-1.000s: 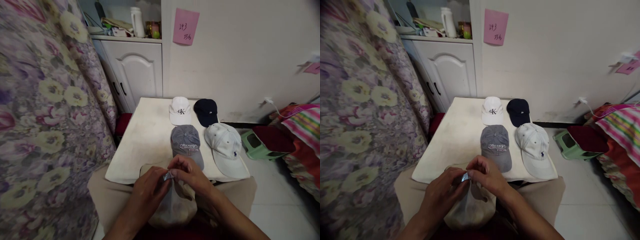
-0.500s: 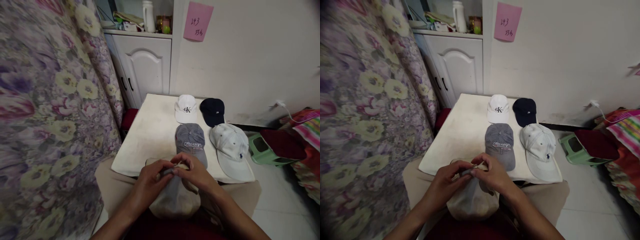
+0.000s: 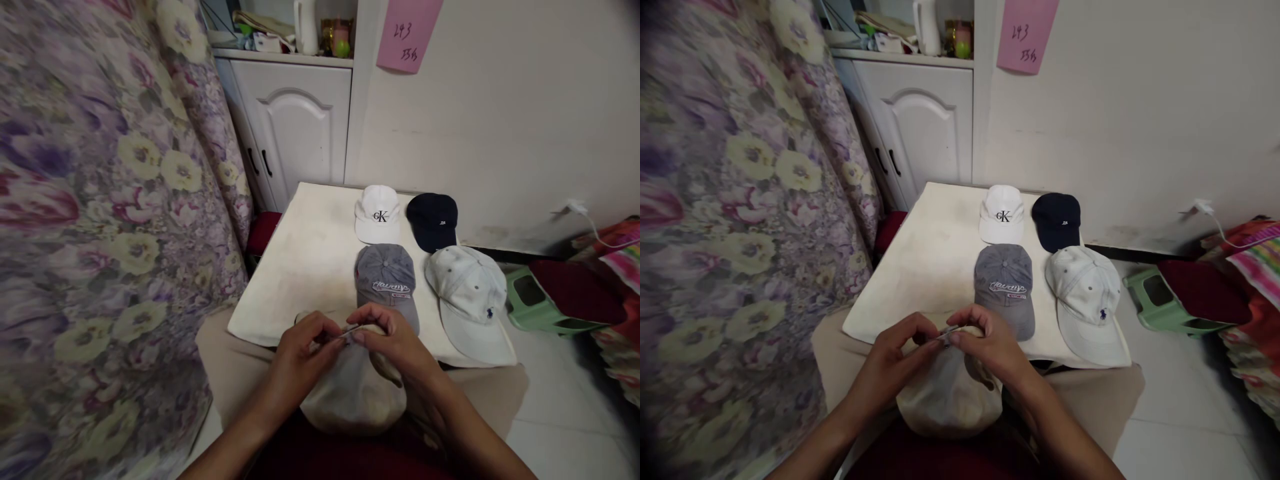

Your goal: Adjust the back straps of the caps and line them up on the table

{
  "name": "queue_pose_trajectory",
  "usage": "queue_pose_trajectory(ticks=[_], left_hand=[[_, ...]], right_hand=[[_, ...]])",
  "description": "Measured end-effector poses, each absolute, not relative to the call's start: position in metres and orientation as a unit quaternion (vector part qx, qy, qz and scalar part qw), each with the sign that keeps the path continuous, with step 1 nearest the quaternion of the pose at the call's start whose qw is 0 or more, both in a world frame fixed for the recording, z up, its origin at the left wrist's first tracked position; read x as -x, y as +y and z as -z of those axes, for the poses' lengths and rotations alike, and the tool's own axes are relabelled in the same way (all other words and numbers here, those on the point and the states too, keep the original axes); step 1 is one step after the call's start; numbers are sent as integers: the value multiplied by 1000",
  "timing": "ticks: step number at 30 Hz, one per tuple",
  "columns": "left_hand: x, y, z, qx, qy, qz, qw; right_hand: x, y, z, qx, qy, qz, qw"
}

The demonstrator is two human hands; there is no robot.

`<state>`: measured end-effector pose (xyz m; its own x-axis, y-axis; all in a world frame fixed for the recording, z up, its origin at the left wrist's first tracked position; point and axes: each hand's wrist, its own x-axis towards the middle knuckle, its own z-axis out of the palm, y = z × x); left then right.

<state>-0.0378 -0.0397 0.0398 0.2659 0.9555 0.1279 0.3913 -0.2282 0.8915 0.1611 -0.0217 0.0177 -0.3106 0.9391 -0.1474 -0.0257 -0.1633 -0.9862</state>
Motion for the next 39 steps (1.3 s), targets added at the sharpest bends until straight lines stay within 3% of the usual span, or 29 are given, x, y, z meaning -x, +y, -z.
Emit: queue_pose_trajectory(ticks=[4,10,21,32,39], left_hand=[[43,-37,-41,-688,459,-381,413],[51,-28,-41,-589,442,-292,610],[42,-24,-40,-627,435,-286,579],[43,-21,-39,-580,424,-286,635],[49,-18,-43,-593,426,-262,631]], right_hand=[[-160,-22,-13,420,-455,-670,410],[-157,-21,-4,392,-373,-731,417],[-159,-23,-11,387,-453,-677,431],[-162,-23,-16,265,-317,-798,438],[-165,-17,-10,343,-406,-691,490]])
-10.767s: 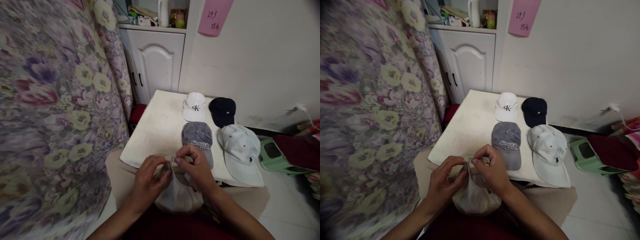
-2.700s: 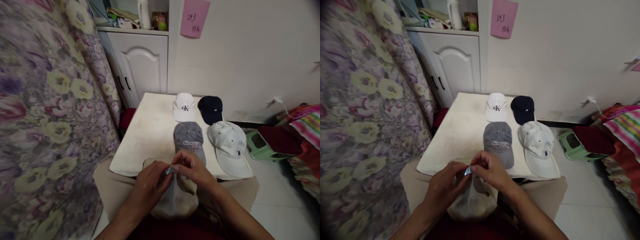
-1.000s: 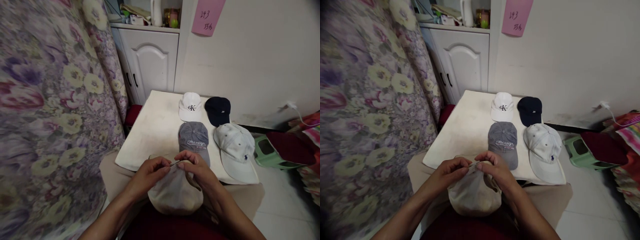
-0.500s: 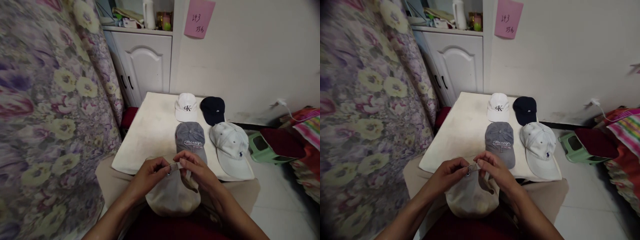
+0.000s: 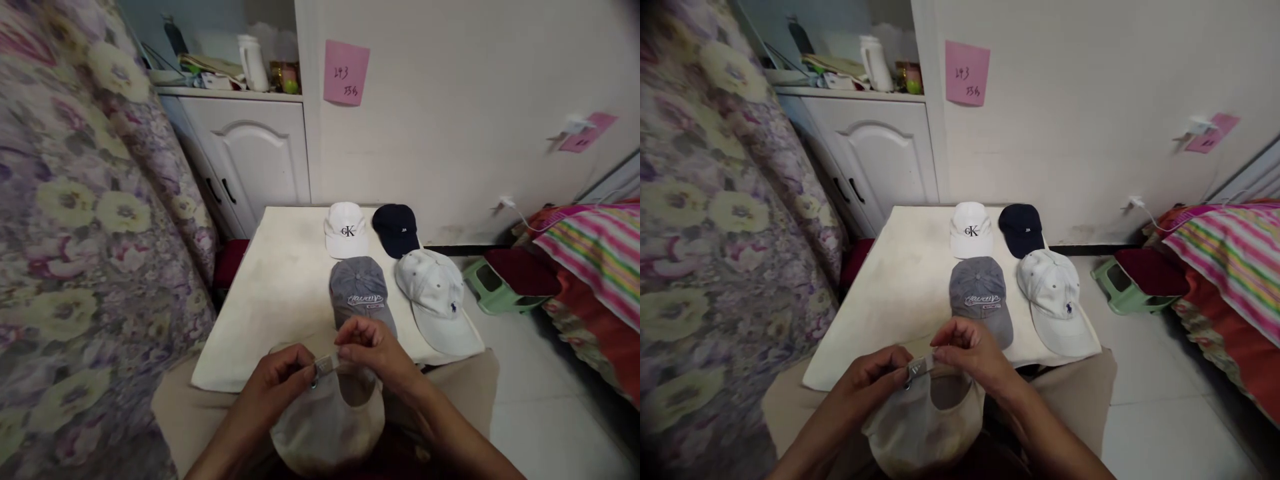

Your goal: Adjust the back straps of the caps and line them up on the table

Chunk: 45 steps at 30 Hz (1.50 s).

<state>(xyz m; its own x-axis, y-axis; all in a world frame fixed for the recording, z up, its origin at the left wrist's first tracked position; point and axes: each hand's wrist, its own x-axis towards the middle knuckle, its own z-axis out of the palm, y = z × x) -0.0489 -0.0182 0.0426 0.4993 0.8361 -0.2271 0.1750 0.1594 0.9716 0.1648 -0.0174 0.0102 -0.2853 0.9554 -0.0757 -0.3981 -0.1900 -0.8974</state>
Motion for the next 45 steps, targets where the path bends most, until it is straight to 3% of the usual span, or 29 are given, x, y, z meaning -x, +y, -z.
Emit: queue_pose_trajectory(ticks=[10,16,33,40,45], left_hand=[[51,-22,-62,-658,388,-238,600],[48,-20,-89,-708,363,-237,557],[79,1,-113,-665,356,-342,560],[60,-17,-78,-645,392,-284,592],[42,-26,-66,-643,405,-280,587]], right_hand=[[-185,-28,-8,315,-499,-709,386],[-193,-33,-11,263,-527,-703,399],[-188,1,-42,231,-531,-687,439],[-214,-20,-14,279,-547,-701,362],[-221,-24,-28,276,-546,-743,270]])
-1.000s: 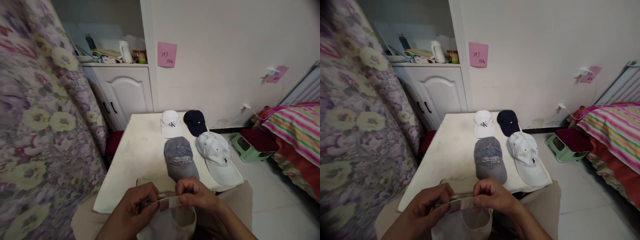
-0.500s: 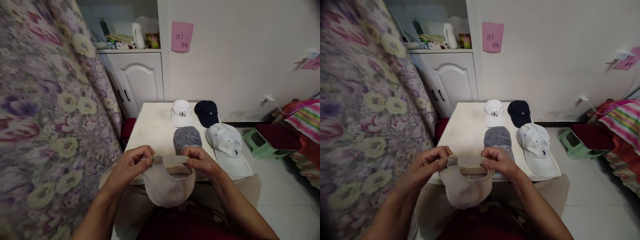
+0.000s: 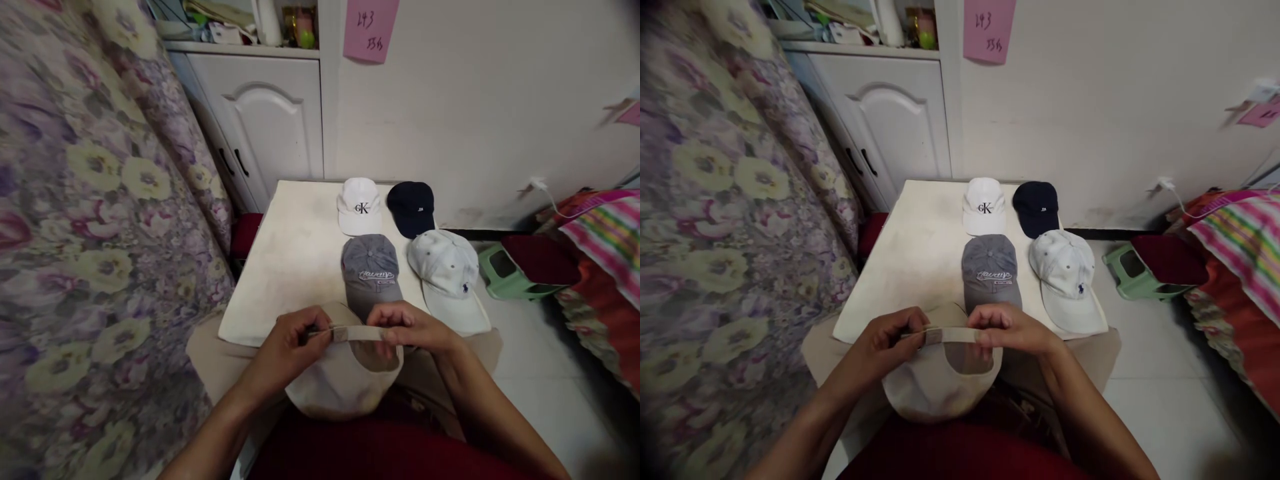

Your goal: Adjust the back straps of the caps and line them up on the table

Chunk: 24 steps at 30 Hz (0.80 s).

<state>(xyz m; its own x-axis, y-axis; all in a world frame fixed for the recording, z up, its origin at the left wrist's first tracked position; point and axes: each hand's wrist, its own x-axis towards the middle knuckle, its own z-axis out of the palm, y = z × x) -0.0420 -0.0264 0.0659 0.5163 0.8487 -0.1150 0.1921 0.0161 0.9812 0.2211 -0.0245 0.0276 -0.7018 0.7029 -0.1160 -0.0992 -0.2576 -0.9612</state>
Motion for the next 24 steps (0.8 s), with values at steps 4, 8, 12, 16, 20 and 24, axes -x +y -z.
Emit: queue_pose_trajectory(ticks=[4,8,12,16,20,24], left_hand=[[38,-28,-69,-644,407,-274,587],[42,-25,-71,-633,393,-261,615],[45,-23,-72,-622,397,-251,626],[43,-22,-73,-609,395,-231,648],[40,-21,-71,-605,379,-226,663],[39,-20,-68,-606,373,-228,664]], right_hand=[[-208,-21,-42,299,-559,-723,273],[-197,-20,-47,312,-570,-712,268],[-194,-20,-48,328,-573,-703,263],[-192,-20,-51,332,-582,-695,262],[-190,-19,-55,332,-593,-687,257],[-190,-18,-56,336,-607,-670,265]])
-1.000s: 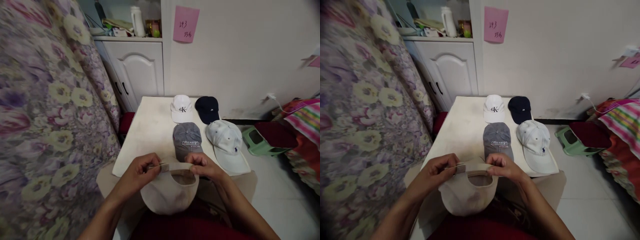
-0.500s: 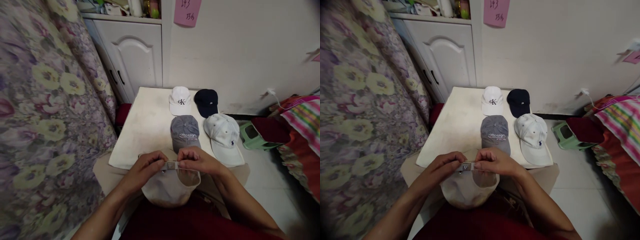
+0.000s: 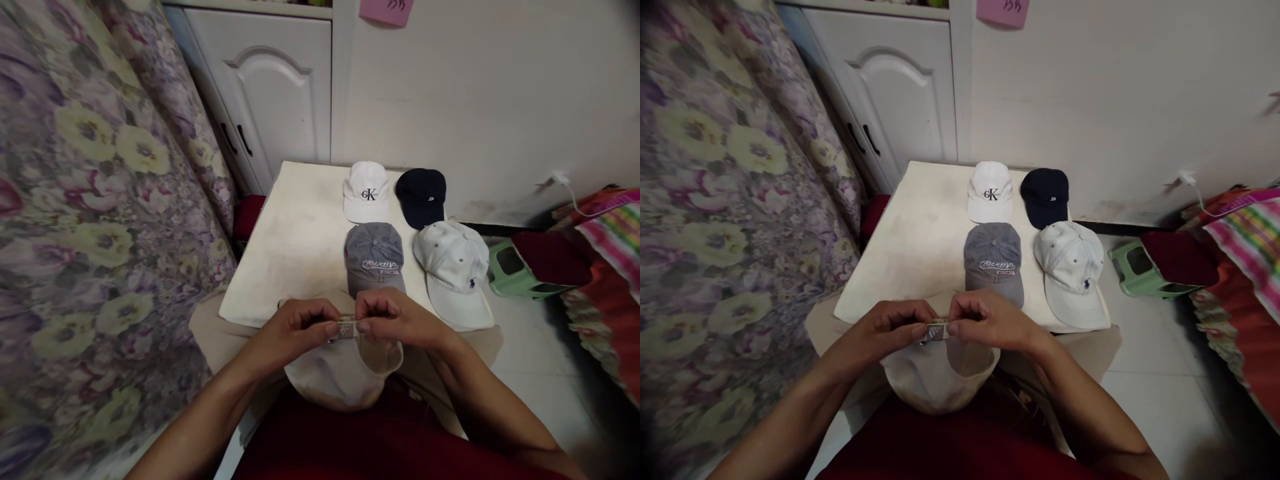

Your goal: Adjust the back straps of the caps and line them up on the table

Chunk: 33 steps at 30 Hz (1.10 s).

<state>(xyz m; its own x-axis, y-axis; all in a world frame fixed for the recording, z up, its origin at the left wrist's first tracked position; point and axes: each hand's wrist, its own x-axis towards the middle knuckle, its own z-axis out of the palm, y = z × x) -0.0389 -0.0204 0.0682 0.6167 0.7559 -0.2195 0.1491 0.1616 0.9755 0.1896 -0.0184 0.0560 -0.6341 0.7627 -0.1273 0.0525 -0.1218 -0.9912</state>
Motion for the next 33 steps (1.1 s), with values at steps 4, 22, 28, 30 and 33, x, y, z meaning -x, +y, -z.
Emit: queue_pose_trajectory(ticks=[4,22,28,30,33], left_hand=[[38,-18,-68,-609,370,-228,664],[37,-13,-64,-605,329,-237,686],[36,-15,-63,-596,311,-245,699],[37,-15,-64,-595,310,-244,701],[38,-15,-64,-591,311,-248,702]], right_hand=[[-191,-17,-55,329,-617,-665,264],[-199,-19,-55,348,-638,-636,258],[-193,-19,-53,348,-626,-643,272],[-191,-19,-54,346,-623,-646,273],[-191,-19,-53,334,-617,-657,275]])
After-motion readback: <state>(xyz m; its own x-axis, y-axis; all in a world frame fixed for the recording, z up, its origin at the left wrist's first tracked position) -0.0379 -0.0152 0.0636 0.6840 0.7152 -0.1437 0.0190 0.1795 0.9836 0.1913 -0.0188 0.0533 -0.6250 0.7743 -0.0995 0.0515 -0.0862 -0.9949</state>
